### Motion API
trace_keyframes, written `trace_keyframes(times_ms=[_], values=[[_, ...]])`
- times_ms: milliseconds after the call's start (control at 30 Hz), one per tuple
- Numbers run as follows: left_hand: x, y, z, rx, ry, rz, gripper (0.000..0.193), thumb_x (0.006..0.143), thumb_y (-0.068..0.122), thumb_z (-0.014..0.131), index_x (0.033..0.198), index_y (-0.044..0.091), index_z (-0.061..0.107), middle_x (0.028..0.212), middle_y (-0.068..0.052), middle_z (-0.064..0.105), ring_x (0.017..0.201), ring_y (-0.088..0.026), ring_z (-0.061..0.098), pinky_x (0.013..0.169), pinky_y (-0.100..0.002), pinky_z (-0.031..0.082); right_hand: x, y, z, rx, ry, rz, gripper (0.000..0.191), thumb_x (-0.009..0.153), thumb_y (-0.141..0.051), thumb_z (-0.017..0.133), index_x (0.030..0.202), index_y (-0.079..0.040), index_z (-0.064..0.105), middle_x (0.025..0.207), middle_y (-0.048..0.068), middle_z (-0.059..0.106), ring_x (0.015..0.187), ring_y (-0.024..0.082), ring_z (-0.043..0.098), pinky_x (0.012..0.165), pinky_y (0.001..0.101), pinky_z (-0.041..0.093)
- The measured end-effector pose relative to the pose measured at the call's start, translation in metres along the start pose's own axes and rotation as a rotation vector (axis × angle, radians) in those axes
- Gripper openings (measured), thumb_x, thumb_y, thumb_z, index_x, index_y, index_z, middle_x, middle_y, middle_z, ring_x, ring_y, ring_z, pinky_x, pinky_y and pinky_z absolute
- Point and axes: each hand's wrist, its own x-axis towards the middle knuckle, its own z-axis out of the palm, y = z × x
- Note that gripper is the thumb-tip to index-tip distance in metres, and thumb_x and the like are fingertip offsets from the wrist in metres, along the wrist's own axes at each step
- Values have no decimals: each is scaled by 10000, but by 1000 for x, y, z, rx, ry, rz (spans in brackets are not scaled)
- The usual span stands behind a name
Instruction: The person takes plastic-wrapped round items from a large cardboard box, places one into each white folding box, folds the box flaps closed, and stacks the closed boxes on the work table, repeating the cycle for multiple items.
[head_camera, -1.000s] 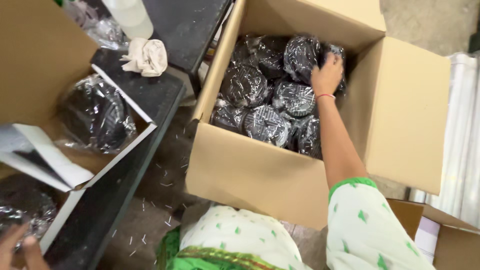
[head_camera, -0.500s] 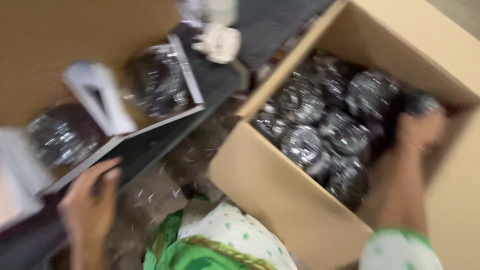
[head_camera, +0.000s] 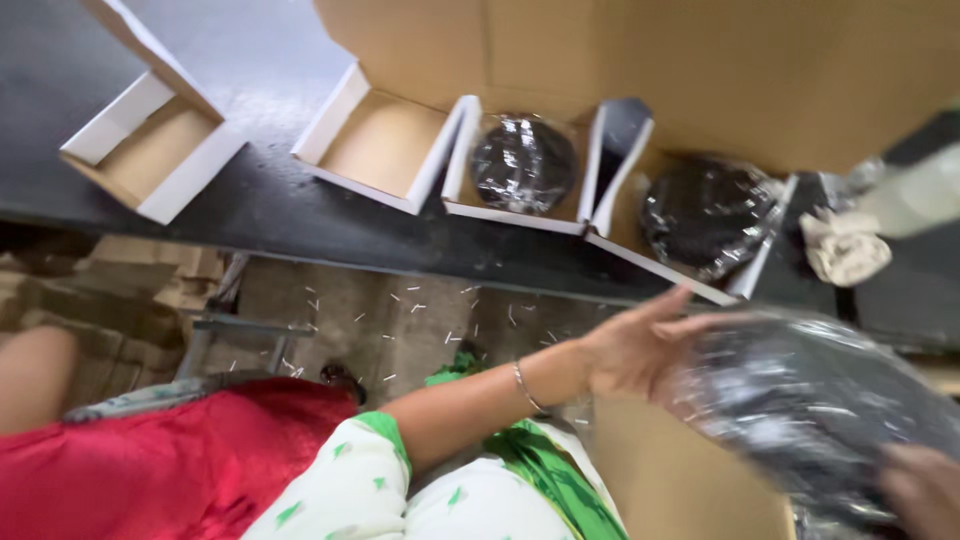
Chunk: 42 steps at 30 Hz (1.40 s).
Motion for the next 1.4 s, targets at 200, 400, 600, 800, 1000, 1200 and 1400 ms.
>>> trace_keyframes(times_ms=[200, 400, 600, 800, 1000, 1200, 1400], values=[[-125, 78, -1, 82, 355, 530, 424, 963, 244, 710, 1268, -34, 614, 1088, -163, 750, 942, -269, 749, 927, -431, 600, 105, -96, 63, 809, 92, 384, 589, 915, -398, 568, 1303, 43, 521, 1307, 229, 578, 1255, 379, 544, 1097, 500, 421], [-233, 138, -1, 198, 347, 1099, 416, 951, 146, 677, 1331, 2, 587, 1175, -132, 718, 1025, -237, 726, 931, -420, 603, 196, -198, 173, 2196, -302, 1023, 416, 1061, -369, 492, 1323, -62, 593, 1285, 83, 673, 1160, 219, 647, 1011, 433, 519], [-334, 203, -6, 259, 502, 1580, 509, 912, 134, 689, 1374, 40, 498, 1175, -103, 690, 1043, -241, 701, 904, -423, 590, 277, -275, 250, 2110, -406, 1014, 330, 1046, -311, 606, 1240, -46, 637, 1183, 45, 704, 1093, 185, 655, 991, 393, 543], [-496, 272, 12, 888, 1160, 2322, 490, 984, 80, 792, 1393, -75, 571, 1317, -117, 632, 1179, -187, 598, 1091, -347, 491, 365, -292, 316, 1815, -341, 955, 294, 1034, -234, 640, 1226, -10, 637, 1169, 63, 703, 1081, 199, 671, 942, 372, 563], [-591, 343, 14, 1152, 1280, 2358, 558, 1000, 40, 753, 1497, -40, 513, 1446, -92, 604, 1261, -177, 618, 1135, -334, 505, 404, -307, 395, 1579, -225, 476, 452, 1001, -145, 700, 1380, 21, 518, 1319, 87, 607, 1190, 191, 583, 1026, 353, 476], [-624, 381, -22, 1063, 1282, 2352, 554, 987, -30, 741, 1503, -21, 539, 1452, -106, 610, 1250, -184, 622, 1102, -337, 542, 417, -311, 386, 1100, -178, 304, 624, 920, -153, 816, 1423, 43, 502, 1358, 182, 594, 1231, 260, 574, 1080, 381, 447], [-632, 392, -32, 981, 1196, 2381, 530, 1002, -49, 719, 1497, -10, 534, 1443, -110, 597, 1212, -191, 635, 1047, -330, 592, 417, -337, 343, 794, -15, -133, 464, 886, 11, 753, 1313, -58, 585, 1279, 169, 587, 1220, 348, 576, 1055, 415, 476]])
